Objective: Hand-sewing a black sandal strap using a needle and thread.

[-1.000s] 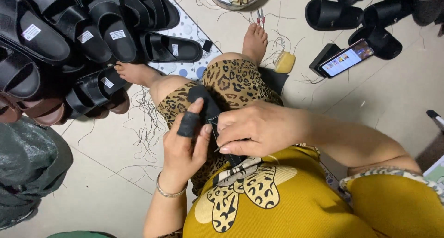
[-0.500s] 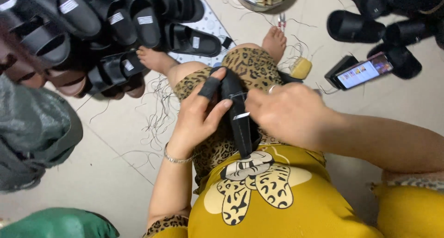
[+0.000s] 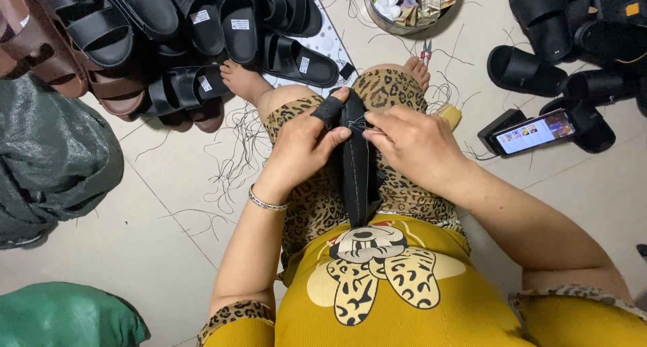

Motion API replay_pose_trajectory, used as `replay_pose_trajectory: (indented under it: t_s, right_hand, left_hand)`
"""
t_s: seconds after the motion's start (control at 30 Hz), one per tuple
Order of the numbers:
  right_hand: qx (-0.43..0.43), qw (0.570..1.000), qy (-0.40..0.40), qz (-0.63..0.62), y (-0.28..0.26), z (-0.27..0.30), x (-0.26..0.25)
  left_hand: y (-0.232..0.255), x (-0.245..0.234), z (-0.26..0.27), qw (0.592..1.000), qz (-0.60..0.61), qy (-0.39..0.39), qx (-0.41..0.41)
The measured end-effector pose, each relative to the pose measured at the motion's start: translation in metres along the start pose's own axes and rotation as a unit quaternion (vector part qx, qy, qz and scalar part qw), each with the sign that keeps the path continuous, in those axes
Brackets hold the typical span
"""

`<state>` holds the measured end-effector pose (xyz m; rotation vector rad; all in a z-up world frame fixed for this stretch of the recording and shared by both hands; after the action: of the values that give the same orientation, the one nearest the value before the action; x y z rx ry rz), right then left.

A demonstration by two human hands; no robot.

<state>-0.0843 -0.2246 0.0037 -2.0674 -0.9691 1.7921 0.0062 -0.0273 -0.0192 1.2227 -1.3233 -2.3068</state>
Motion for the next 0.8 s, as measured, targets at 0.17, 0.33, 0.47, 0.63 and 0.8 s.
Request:
replay_pose_trajectory:
  t_s: [0.17,0.33,0.47,0.63,0.8]
  right_hand:
    - [0.132,0.973,-0.082,-0.168,0.015,-0.014,0.004]
    - [0.203,0.933,-0.116,-0.273,0.024,-0.023,0.001]
    - [0.211,0.930,-0.147,-0.261,0.019,-0.033,-0.007]
    - [0.223,0.897,-0.108,-0.366,0.027,-0.025,-0.001]
    - [0.207,0.813,-0.009,-0.545,0.031,-0.018,0.011]
  left_hand:
    - [-0.008,0.000,-0.003,0.999,0.044,-0.015,-0.027]
    - [0.002,-0.012,-0.005,0.996,0.082,-0.010,-0.012]
    - [0.000,-0.014,-0.004,0.996,0.088,-0.004,-0.017]
    - [-0.005,-0.015,-0.006,0.991,0.130,-0.009,-0.015]
    - [-0.011,-0.010,0.001,0.983,0.177,0.010,-0.048]
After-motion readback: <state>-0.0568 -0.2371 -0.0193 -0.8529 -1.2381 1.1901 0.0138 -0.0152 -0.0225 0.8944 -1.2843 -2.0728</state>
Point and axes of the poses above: each hand's wrist, its own z-axis away from the middle knuckle, its own x-axis out of the palm, y = z × x, the point moved 2 cm from there along -z, towards the middle knuckle, and after that the axes turned 13 degrees about -x, right-handed, at the moved point
